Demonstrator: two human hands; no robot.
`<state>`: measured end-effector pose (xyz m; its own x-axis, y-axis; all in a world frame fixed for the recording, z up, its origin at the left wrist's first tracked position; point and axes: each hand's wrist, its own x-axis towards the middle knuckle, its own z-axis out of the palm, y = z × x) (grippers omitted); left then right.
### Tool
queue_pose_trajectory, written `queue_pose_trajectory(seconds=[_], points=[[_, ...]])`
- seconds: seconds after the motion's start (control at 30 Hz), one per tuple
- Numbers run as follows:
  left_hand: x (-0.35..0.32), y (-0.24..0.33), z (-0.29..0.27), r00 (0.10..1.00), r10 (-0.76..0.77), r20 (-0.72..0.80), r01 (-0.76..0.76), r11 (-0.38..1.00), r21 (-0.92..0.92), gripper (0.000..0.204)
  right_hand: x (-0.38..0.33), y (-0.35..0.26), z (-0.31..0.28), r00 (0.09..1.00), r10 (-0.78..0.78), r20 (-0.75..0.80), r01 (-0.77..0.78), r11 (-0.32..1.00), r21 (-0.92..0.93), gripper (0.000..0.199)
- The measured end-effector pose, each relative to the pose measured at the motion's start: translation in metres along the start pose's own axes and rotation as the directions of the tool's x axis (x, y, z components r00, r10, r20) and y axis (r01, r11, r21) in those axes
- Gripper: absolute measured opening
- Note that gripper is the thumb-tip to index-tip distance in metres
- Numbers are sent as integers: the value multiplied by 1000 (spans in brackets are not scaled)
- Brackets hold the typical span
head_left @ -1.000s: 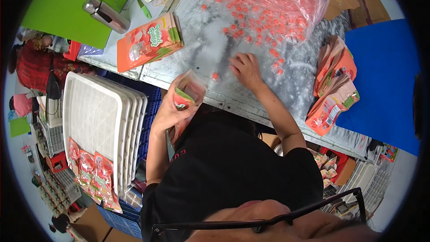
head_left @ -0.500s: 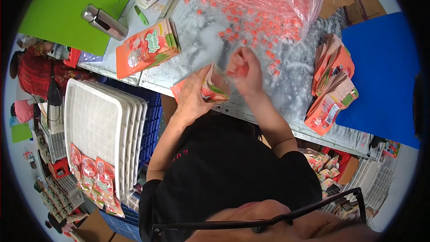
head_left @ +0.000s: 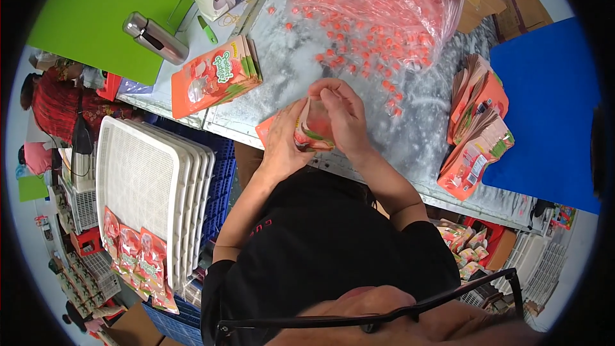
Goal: Packaging small items from a bulk container into individual branded snack bags.
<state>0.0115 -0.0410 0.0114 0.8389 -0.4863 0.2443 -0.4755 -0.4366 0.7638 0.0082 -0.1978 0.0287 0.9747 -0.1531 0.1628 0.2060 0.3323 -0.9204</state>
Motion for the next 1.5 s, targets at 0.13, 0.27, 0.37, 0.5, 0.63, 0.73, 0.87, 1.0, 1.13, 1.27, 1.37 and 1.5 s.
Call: queue_pose_trajectory(seconds=[0.13, 0.27, 0.37, 0.5, 0.63, 0.73, 0.87, 1.0, 1.13, 1.27, 1.37, 1.5], points=[[-7, -10, 1, 994, -37, -102, 22, 989, -145, 96, 7, 0, 5, 991, -123, 49, 104, 951, 291, 26], [-12, 5, -11, 954, -177, -241, 96, 944, -314, 98, 74, 68, -45, 901, -411, 141, 390, 621, -680, 28], [-15, 5, -17, 946, -251, -205, 155, 905, -395, 101, 108, 122, -91, 892, -412, 186, 247, 101, -964, 31], [-30, -19, -15, 947, -176, -268, 80, 939, -333, 98, 95, 134, -87, 945, -209, 252, 250, -37, -968, 34], [-36, -23, -19, 939, -199, -282, 96, 935, -341, 96, 68, 154, -101, 803, -219, 555, 575, 37, -817, 47], [-36, -22, -25, 933, -199, -299, 103, 946, -307, 95, 46, 126, -91, 978, 190, -83, -202, 962, -182, 47], [-38, -20, -29, 929, -213, -303, 113, 942, -317, 94, 27, 114, -98, 998, 67, -9, -66, 945, -320, 52], [-40, -20, -34, 920, -212, -330, 109, 946, -306, 93, 6, 112, -86, 979, -34, 203, 176, 650, -740, 62], [-44, -22, -37, 913, -182, -365, 90, 963, -254, 93, -2, 107, -81, 909, -150, 390, 417, 353, -837, 65], [-46, -22, -39, 910, -215, -356, 117, 954, -277, 94, -10, 114, -89, 923, -140, 357, 384, 337, -860, 62], [-45, -21, -39, 909, -230, -347, 124, 945, -302, 94, -9, 113, -87, 930, -130, 344, 367, 336, -867, 59], [-44, -25, -35, 918, -189, -348, 80, 949, -306, 94, 7, 93, -60, 864, -105, 493, 500, 59, -864, 56]])
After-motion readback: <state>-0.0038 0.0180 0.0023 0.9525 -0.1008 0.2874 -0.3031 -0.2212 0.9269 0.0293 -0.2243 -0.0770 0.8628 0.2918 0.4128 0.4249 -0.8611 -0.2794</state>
